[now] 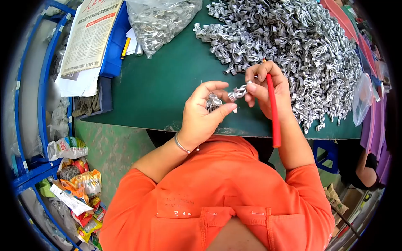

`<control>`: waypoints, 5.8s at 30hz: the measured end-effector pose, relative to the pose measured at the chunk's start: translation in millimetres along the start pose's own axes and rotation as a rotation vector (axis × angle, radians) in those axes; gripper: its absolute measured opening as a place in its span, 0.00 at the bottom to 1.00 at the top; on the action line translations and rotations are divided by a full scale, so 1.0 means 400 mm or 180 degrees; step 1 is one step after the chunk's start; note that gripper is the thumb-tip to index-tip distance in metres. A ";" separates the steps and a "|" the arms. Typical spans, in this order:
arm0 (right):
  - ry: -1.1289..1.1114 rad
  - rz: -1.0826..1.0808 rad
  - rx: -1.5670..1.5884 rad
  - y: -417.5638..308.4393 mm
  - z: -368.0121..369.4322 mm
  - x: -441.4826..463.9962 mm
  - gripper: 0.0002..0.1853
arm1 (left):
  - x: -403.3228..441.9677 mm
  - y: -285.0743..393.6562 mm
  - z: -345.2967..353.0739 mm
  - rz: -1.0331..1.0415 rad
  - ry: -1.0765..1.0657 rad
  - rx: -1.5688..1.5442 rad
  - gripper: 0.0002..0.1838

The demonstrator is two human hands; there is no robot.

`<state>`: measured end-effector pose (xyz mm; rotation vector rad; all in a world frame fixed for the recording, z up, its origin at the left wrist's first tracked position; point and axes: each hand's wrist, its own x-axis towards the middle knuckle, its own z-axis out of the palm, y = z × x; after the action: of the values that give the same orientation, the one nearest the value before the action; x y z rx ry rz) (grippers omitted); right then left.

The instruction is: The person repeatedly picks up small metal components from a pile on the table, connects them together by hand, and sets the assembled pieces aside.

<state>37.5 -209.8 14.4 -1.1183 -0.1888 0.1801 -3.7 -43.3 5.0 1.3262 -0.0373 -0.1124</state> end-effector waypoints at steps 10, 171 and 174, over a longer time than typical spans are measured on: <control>-0.0461 0.0464 0.0010 0.007 -0.028 0.008 0.12 | -0.003 0.014 -0.010 -0.0117 0.0013 -0.0226 0.12; -0.0368 -0.0713 -0.0952 0.026 -0.037 -0.001 0.17 | 0.059 -0.008 -0.035 0.1284 -0.0587 0.0505 0.14; -0.0131 -0.0887 -0.0746 0.022 -0.038 -0.001 0.19 | 0.064 -0.017 -0.031 0.0506 -0.0365 0.0073 0.14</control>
<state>40.4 -219.3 -0.1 -1.3077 -0.4077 -0.0696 22.4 -35.8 -5.5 1.3337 -0.2414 -0.0529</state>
